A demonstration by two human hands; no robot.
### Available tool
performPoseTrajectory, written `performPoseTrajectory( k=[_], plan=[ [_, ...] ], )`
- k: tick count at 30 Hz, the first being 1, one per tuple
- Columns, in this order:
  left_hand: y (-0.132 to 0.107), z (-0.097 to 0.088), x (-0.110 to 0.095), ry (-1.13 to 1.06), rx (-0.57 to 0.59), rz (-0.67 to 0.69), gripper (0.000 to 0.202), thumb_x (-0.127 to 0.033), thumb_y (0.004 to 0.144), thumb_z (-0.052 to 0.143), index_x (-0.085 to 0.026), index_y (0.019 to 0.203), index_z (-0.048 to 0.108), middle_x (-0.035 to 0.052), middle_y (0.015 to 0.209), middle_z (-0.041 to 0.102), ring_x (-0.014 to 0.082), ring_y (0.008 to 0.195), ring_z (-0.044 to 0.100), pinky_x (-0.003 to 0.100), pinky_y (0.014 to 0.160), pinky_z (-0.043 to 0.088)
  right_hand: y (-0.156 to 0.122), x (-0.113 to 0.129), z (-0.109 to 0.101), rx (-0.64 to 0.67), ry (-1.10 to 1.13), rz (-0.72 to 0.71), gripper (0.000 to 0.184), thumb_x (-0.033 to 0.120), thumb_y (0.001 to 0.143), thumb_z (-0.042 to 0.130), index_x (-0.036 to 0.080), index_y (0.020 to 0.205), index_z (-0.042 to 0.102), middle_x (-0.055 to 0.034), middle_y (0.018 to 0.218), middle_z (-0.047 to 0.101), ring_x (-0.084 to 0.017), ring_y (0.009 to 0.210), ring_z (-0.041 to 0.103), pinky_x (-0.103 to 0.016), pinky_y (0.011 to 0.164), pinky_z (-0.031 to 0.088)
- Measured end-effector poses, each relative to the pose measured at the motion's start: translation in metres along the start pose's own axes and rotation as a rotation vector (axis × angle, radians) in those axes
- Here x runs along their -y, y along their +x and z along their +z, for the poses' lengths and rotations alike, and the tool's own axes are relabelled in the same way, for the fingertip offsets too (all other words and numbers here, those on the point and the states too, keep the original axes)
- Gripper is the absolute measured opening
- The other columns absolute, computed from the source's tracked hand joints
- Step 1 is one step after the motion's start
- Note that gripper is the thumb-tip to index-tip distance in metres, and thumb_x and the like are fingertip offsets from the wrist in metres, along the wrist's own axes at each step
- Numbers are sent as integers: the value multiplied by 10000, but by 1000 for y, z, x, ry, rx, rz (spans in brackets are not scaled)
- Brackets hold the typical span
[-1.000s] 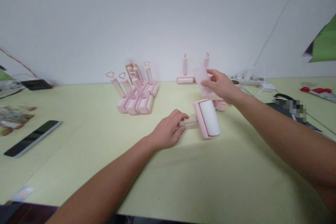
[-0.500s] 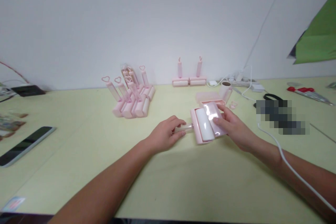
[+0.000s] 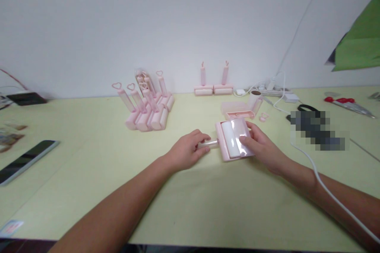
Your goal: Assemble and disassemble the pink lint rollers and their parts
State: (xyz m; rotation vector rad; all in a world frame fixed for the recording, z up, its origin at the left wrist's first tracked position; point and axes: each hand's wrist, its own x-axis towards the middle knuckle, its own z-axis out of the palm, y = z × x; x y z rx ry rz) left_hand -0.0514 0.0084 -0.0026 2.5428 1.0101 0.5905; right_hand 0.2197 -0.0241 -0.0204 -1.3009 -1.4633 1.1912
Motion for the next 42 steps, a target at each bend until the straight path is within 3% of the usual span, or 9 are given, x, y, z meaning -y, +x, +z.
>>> performPoseTrajectory(
  k=[10,15,24,32,42],
  plan=[
    [-1,1,-5,119,-6,-4,299,-325,950,514,-208,1212,596,76,1068,592,171,834,599,293,733,488,0,-7,-3,-5,-38,-48,726,490,883,562,236,1481,238,-108,1121,579,-224,840,640,-329,679,538],
    [-1,2,-9,195,-46,-14,307,-331,959,499,-207,1225,591,81,1093,599,189,900,610,315,775,504,2,-12,-6,-12,-78,-103,737,486,892,555,250,1493,199,-131,1233,565,-249,966,633,-358,760,553],
    [-2,0,-7,211,-117,22,290,-308,943,533,-214,1210,591,73,1089,609,182,906,621,308,761,520,-3,-10,-3,-21,49,-245,764,441,880,630,268,1496,212,-144,1333,544,-278,1131,598,-405,889,530],
    [-3,1,-3,279,-235,148,292,-290,944,539,-215,1219,601,73,1054,631,169,875,621,281,717,506,-6,-4,-4,3,84,-362,732,402,893,637,282,1501,249,-135,1326,555,-290,1154,594,-455,955,503],
    [-3,1,-1,317,-318,239,299,-266,938,548,-198,1224,603,87,1032,643,158,843,614,266,685,492,-9,3,-5,-108,-64,-411,784,405,851,676,262,1506,269,-145,1304,560,-310,1150,592,-472,940,517]
  ],
)
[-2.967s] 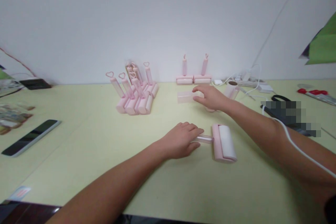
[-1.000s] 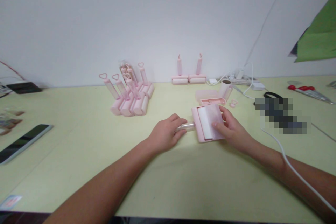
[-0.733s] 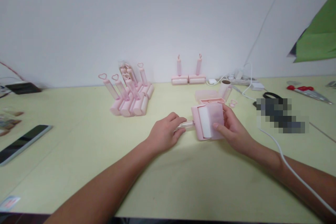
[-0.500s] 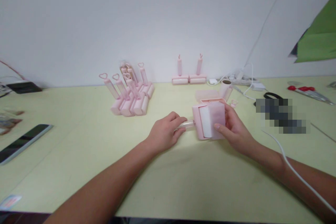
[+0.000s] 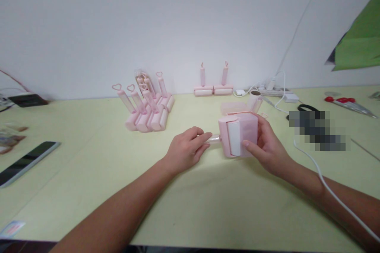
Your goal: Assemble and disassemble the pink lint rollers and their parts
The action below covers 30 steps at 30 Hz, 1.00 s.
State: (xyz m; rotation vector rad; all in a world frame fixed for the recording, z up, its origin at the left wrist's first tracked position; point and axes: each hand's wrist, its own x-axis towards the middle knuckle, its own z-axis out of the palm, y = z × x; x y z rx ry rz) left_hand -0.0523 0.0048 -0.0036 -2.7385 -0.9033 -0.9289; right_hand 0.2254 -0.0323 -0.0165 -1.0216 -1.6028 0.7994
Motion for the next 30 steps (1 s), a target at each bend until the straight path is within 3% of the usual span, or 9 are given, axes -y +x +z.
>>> performPoseTrajectory(
  k=[9,24,30],
  plan=[
    [0,0,1,-28,-16,4,292,-258,931,565,-191,1212,612,83,1005,639,154,832,602,266,684,493,-3,3,-3,12,-70,-66,802,348,850,687,252,1519,254,-156,1378,494,-317,1201,554,-475,961,505],
    [0,4,-4,-96,56,-53,306,-289,940,550,-201,1225,619,83,1036,639,164,850,619,291,717,523,-5,-1,3,0,-6,28,850,448,836,693,277,1529,232,-141,1286,532,-286,1080,609,-411,828,570],
    [3,7,-14,-214,69,-79,321,-313,940,561,-199,1234,618,77,1036,636,161,857,619,289,725,532,-8,5,6,84,84,77,769,461,873,649,276,1502,248,-143,1353,479,-286,1095,599,-380,797,564]
  ],
)
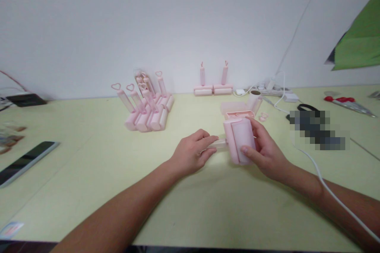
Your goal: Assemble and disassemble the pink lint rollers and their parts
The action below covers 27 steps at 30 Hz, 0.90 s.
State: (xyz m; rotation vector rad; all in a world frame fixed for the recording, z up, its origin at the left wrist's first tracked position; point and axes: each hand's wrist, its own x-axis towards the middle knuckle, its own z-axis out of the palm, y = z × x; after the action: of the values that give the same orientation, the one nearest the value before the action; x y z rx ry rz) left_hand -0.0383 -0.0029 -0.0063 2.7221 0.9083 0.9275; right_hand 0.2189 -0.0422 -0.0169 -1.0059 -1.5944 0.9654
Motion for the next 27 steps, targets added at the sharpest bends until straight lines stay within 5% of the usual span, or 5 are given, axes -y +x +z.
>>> performPoseTrajectory(
  k=[9,13,17,21,27],
  plan=[
    [1,4,-4,15,-20,-21,313,-300,939,550,-199,1226,625,84,1032,641,169,851,627,295,711,537,3,-9,9,-77,-149,-67,793,502,883,605,238,1513,202,-158,1431,435,-322,1237,492,-481,998,441],
    [0,4,-1,-1,16,-38,314,-303,934,560,-184,1215,634,86,1024,642,171,858,634,301,744,542,6,-15,11,-12,-82,-5,784,514,891,590,248,1515,196,-141,1460,416,-309,1269,464,-502,1057,383],
    [1,4,2,-20,-2,-76,299,-307,916,588,-193,1185,653,81,1024,652,154,801,639,286,711,539,8,-22,9,33,132,59,714,541,928,508,275,1521,212,-113,1469,418,-278,1255,492,-451,1001,455],
    [1,-4,12,7,-39,-137,269,-304,898,616,-196,1140,666,76,1021,679,147,775,643,279,698,528,12,-36,7,-72,211,107,656,543,933,488,307,1500,260,-107,1432,429,-251,1164,559,-390,868,545],
    [1,-18,30,-41,-197,-413,280,-365,849,665,-188,1065,676,52,897,693,150,706,628,288,654,512,21,-47,8,-95,316,223,525,473,913,547,333,1392,382,-78,1295,482,-184,875,634,-380,698,588]
  ],
)
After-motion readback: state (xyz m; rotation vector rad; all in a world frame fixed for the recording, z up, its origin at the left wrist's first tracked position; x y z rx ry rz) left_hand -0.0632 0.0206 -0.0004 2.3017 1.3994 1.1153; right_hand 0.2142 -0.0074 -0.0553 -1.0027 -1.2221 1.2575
